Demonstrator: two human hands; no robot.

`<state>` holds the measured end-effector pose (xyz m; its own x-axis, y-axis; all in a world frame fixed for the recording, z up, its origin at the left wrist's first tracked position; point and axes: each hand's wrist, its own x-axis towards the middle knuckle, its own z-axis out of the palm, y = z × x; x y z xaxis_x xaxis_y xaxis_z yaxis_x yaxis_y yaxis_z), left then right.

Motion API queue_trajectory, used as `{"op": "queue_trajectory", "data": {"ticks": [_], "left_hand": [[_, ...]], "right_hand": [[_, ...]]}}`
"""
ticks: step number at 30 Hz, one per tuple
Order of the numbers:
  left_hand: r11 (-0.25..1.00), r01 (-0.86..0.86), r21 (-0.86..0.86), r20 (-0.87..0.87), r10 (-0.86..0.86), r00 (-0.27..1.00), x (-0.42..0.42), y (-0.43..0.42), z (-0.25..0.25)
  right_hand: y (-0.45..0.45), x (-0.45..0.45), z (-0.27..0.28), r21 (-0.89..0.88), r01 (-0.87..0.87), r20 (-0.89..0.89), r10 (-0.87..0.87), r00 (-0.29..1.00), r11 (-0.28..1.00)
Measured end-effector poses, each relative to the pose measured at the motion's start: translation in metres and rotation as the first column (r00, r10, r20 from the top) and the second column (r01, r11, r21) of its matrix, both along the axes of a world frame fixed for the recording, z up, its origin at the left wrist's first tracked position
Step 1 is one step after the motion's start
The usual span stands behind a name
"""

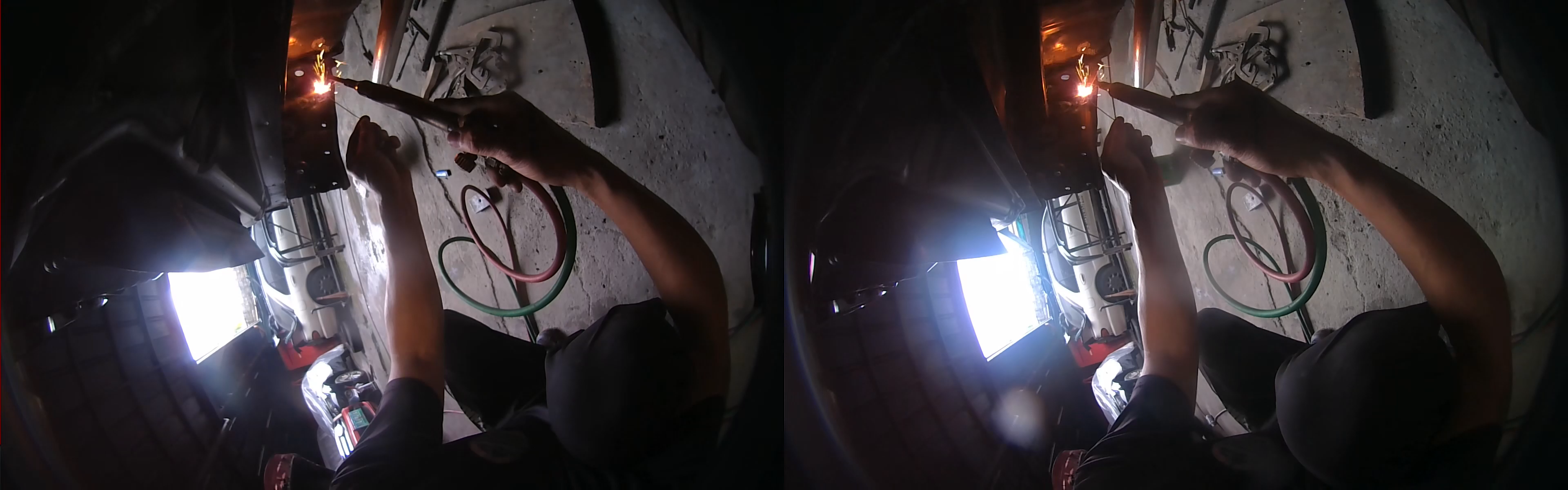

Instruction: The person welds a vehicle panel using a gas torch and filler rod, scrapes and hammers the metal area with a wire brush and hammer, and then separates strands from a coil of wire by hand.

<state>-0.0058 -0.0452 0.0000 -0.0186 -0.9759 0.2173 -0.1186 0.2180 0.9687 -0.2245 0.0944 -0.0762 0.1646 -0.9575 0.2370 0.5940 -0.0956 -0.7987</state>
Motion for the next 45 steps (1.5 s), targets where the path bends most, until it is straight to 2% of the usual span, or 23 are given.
{"op": "queue_trajectory", "data": {"ticks": [2, 11, 14, 26, 35, 38, 45], "left_hand": [[0.999, -0.05, -0.004, 0.019, 0.05, 0.999, -0.005, 0.004, 0.001], [1.0, 0.003, 0.005, -0.015, -0.002, 1.0, 0.002, -0.002, 0.0], [0.998, -0.059, 0.006, -0.004, 0.059, 0.998, -0.004, 0.003, 0.001], [1.0, 0.01, 0.016, -0.011, -0.01, 1.0, 0.006, -0.006, 0.0], [0.998, -0.059, -0.031, 0.038, 0.06, 0.997, -0.001, 0.004, -0.002], [0.997, 0.065, -0.028, 0.029, -0.064, 0.998, 0.012, -0.005, -0.004], [1.0, -0.025, 0.005, 0.043, 0.024, 0.999, 0.005, -0.004, -0.002]], "right_hand": [[0.001, 0.0, 0.001, -0.008, -0.004, 0.012, 0.004, 1.0, 1.0], [-0.002, 0.001, -0.003, -0.024, -0.023, 0.052, 0.024, 0.998, 0.999], [-0.001, 0.002, -0.002, -0.016, -0.014, 0.028, 0.015, 0.999, 1.0], [0.0, 0.001, -0.001, 0.017, -0.01, 0.029, 0.009, 1.0, 1.0], [0.0, 0.002, 0.003, -0.009, 0.042, 0.007, -0.041, 0.999, 0.999], [-0.003, 0.004, -0.001, -0.013, 0.048, 0.003, -0.048, 0.999, 0.999], [0.0, 0.0, 0.002, -0.006, -0.007, 0.046, 0.007, 0.999, 1.0]]}}
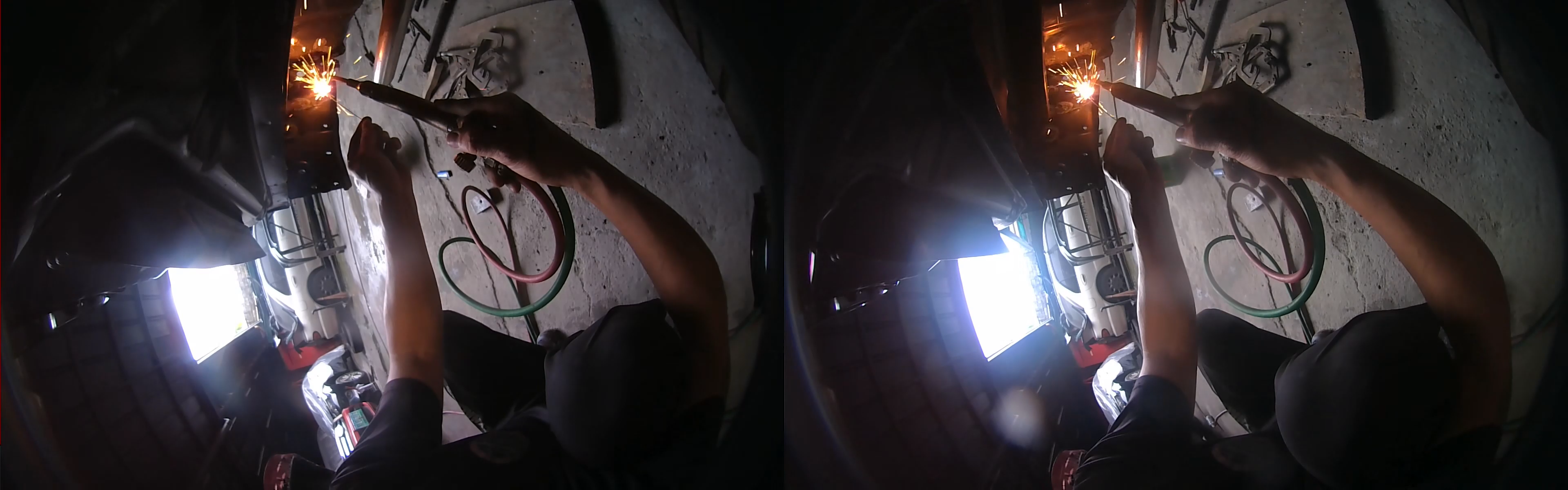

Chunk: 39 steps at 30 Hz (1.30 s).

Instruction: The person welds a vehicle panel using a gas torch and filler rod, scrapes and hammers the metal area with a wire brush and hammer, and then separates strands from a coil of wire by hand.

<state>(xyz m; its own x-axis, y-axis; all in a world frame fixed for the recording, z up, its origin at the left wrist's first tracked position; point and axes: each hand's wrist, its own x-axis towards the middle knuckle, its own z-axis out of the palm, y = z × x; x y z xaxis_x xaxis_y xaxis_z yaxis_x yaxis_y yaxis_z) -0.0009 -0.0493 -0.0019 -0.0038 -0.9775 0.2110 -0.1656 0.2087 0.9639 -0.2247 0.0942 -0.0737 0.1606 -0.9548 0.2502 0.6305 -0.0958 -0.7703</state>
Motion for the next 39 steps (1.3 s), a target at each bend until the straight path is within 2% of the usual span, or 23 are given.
{"op": "queue_trajectory", "data": {"ticks": [5, 8, 14, 20, 26, 29, 35, 39], "left_hand": [[1.0, 0.017, -0.004, 0.028, -0.017, 0.999, 0.006, -0.008, 0.0], [0.999, -0.041, 0.008, 0.016, 0.041, 0.999, 0.001, -0.008, 0.0], [0.997, 0.071, 0.026, -0.048, -0.07, 0.996, 0.007, -0.015, 0.0], [1.0, 0.02, 0.017, -0.061, -0.019, 0.998, 0.002, -0.01, -0.001], [1.0, -0.002, 0.017, -0.036, 0.003, 0.999, 0.0, -0.007, 0.0], [1.0, 0.006, 0.003, -0.012, -0.006, 1.0, 0.0, -0.007, 0.0], [0.999, -0.046, 0.014, -0.037, 0.047, 0.998, -0.023, 0.002, 0.003], [0.996, -0.091, 0.017, -0.002, 0.091, 0.996, -0.023, 0.002, 0.003]], "right_hand": [[-0.001, 0.002, -0.004, 0.0, -0.004, 0.002, 0.004, 1.0, 1.0], [0.0, 0.0, 0.0, 0.012, -0.012, -0.007, 0.012, 1.0, 1.0], [-0.002, 0.001, -0.001, 0.004, -0.004, 0.015, 0.004, 1.0, 1.0], [-0.003, 0.003, -0.002, -0.07, 0.104, -0.048, -0.108, 0.993, 0.992], [0.0, 0.0, 0.001, -0.054, 0.084, -0.08, -0.088, 0.993, 0.995], [-0.001, 0.002, 0.002, 0.012, 0.062, -0.068, -0.061, 0.996, 0.998], [0.003, -0.004, 0.005, 0.024, -0.007, -0.014, 0.008, 1.0, 1.0], [0.0, -0.001, 0.001, 0.009, 0.019, -0.018, -0.019, 1.0, 1.0]]}}
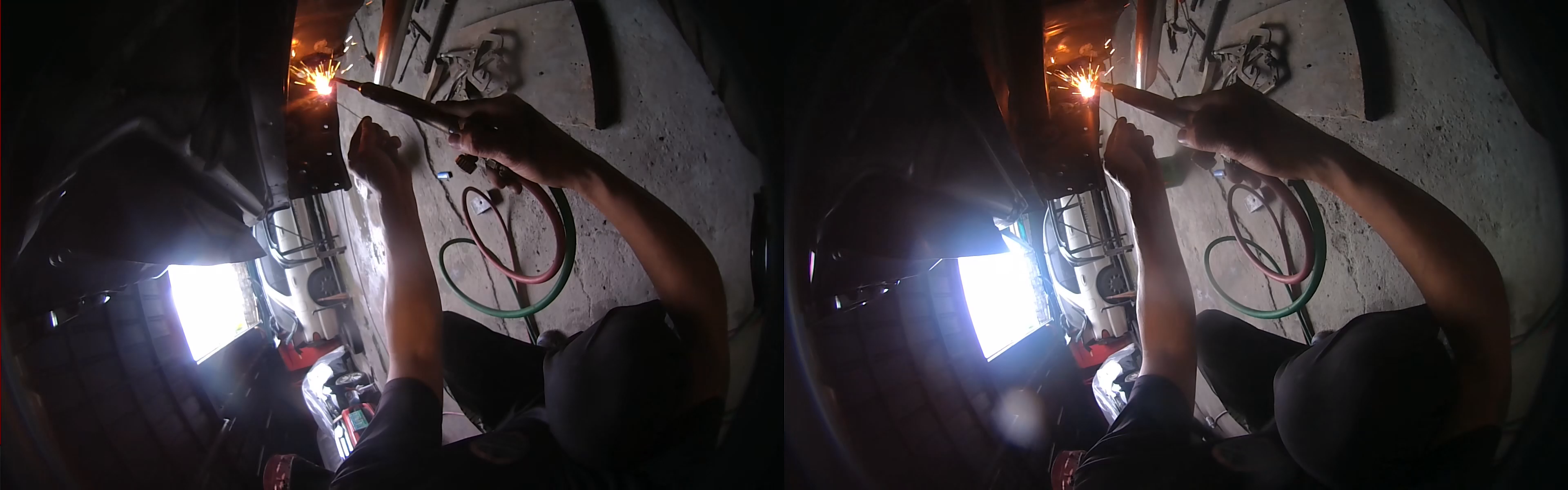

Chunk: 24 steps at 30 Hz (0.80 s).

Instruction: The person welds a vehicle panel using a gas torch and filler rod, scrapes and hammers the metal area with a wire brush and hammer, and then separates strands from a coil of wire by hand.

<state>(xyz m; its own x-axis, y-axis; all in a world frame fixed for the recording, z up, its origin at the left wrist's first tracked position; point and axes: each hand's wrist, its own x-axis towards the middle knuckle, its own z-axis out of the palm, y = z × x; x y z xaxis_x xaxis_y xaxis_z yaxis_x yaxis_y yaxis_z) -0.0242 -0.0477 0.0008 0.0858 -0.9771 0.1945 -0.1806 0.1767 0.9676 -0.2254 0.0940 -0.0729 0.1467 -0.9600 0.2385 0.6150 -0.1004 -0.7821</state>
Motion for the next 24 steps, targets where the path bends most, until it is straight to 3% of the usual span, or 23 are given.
{"op": "queue_trajectory", "data": {"ticks": [2, 5, 17, 24], "left_hand": [[1.0, 0.009, -0.009, 0.007, -0.008, 1.0, 0.0, 0.001, 0.003], [0.986, 0.161, 0.04, -0.044, -0.159, 0.986, 0.026, -0.014, 0.0], [0.997, 0.072, 0.009, -0.018, -0.072, 0.997, 0.004, -0.002, 0.002], [0.999, 0.038, -0.012, -0.031, -0.038, 0.999, 0.003, -0.004, 0.0]], "right_hand": [[0.0, 0.0, 0.0, 0.017, -0.002, -0.013, 0.002, 1.0, 1.0], [0.0, 0.001, 0.0, 0.017, 0.006, -0.009, -0.006, 1.0, 1.0], [-0.001, 0.002, -0.001, -0.069, 0.05, -0.014, -0.051, 0.999, 0.996], [0.003, -0.002, 0.002, -0.017, 0.006, 0.004, -0.006, 1.0, 1.0]]}}
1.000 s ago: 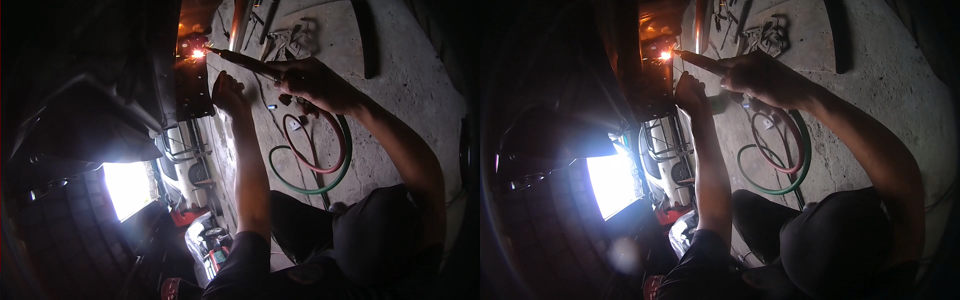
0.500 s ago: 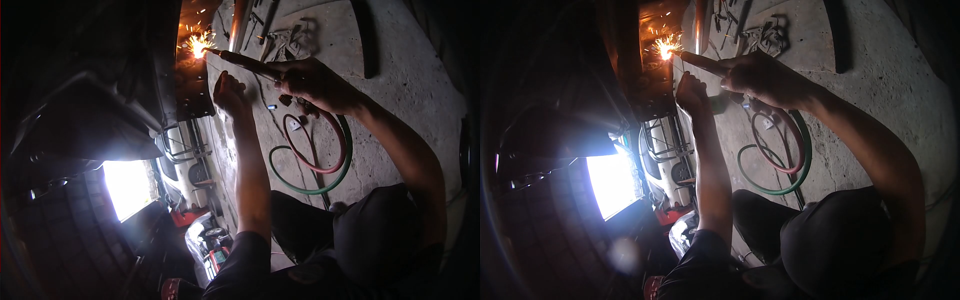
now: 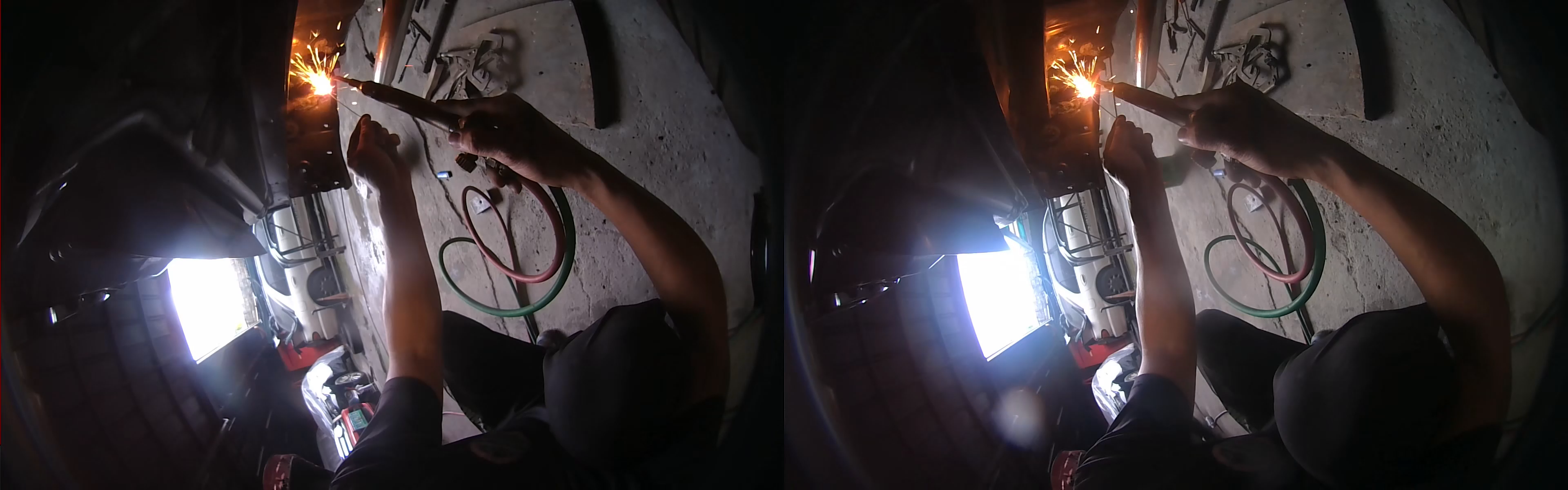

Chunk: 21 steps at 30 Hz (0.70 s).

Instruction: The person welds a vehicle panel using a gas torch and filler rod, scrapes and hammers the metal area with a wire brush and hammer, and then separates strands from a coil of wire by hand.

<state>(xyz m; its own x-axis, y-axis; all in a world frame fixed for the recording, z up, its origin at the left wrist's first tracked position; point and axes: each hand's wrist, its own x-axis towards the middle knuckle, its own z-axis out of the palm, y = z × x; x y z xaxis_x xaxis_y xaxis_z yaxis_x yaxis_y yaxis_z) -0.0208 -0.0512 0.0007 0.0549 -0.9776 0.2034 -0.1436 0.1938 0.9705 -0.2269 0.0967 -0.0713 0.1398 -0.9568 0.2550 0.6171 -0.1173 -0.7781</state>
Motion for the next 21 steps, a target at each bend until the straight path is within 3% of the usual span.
{"op": "queue_trajectory", "data": {"ticks": [5, 14, 21], "left_hand": [[0.994, 0.111, 0.013, -0.024, -0.11, 0.994, 0.022, -0.011, -0.003], [0.995, 0.094, 0.032, -0.041, -0.092, 0.995, 0.022, -0.012, -0.004], [0.993, 0.118, 0.03, -0.045, -0.116, 0.992, 0.024, -0.018, -0.003]], "right_hand": [[-0.002, 0.004, -0.003, 0.008, -0.022, 0.04, 0.022, 0.999, 1.0], [-0.002, 0.002, -0.001, -0.025, 0.026, -0.05, -0.027, 0.998, 0.999], [0.0, 0.001, 0.001, 0.019, -0.014, 0.016, 0.014, 1.0, 1.0]]}}
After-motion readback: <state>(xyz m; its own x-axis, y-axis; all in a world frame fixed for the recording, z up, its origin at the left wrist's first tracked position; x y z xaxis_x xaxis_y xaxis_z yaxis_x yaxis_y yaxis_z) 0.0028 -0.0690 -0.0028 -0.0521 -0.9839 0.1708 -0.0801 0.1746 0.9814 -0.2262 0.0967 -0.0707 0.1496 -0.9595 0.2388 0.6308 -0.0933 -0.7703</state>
